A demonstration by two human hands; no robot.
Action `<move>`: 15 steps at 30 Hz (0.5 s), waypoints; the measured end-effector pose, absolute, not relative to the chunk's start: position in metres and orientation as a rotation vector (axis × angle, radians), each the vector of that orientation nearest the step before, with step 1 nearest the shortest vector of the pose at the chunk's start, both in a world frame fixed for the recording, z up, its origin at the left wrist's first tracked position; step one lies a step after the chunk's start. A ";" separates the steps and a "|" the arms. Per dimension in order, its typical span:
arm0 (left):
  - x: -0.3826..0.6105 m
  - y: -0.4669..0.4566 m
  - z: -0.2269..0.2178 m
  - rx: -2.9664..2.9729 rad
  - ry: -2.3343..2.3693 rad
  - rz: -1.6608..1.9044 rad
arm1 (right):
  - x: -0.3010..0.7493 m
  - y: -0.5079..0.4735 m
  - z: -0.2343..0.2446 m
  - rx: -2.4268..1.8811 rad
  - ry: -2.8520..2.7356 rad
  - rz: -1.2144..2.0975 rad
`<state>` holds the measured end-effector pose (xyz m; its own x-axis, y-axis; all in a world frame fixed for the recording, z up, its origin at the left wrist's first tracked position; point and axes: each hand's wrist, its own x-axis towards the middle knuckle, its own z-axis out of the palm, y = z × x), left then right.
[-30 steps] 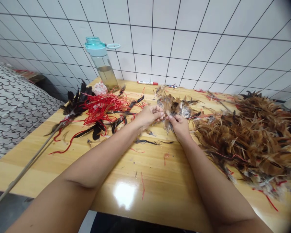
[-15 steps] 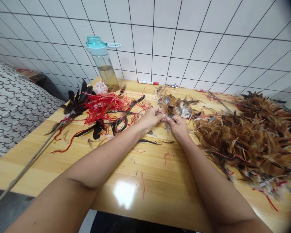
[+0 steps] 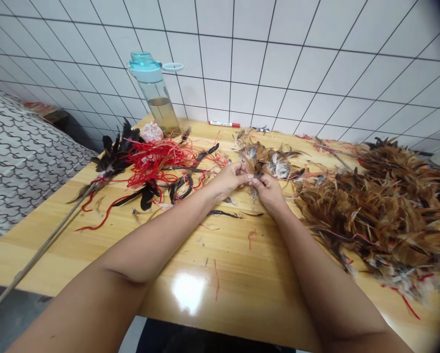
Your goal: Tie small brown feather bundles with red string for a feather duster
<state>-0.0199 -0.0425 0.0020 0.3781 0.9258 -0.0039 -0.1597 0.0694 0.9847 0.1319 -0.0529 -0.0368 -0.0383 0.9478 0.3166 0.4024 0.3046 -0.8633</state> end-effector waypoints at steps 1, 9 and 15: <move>-0.021 -0.041 0.001 1.203 0.811 0.952 | 0.132 -0.053 -0.038 -1.255 -1.626 0.735; -0.026 -0.036 0.001 1.328 0.772 0.924 | 0.134 -0.055 -0.035 -1.199 -1.711 0.839; -0.025 -0.041 0.008 1.455 0.817 0.957 | 0.133 -0.058 -0.031 -1.140 -1.648 0.912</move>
<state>-0.0247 -0.0410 0.0078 0.4240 0.8992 0.1078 -0.0349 -0.1027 0.9941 0.1331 -0.0576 -0.0308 -0.1638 0.9506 0.2635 0.2817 0.3011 -0.9111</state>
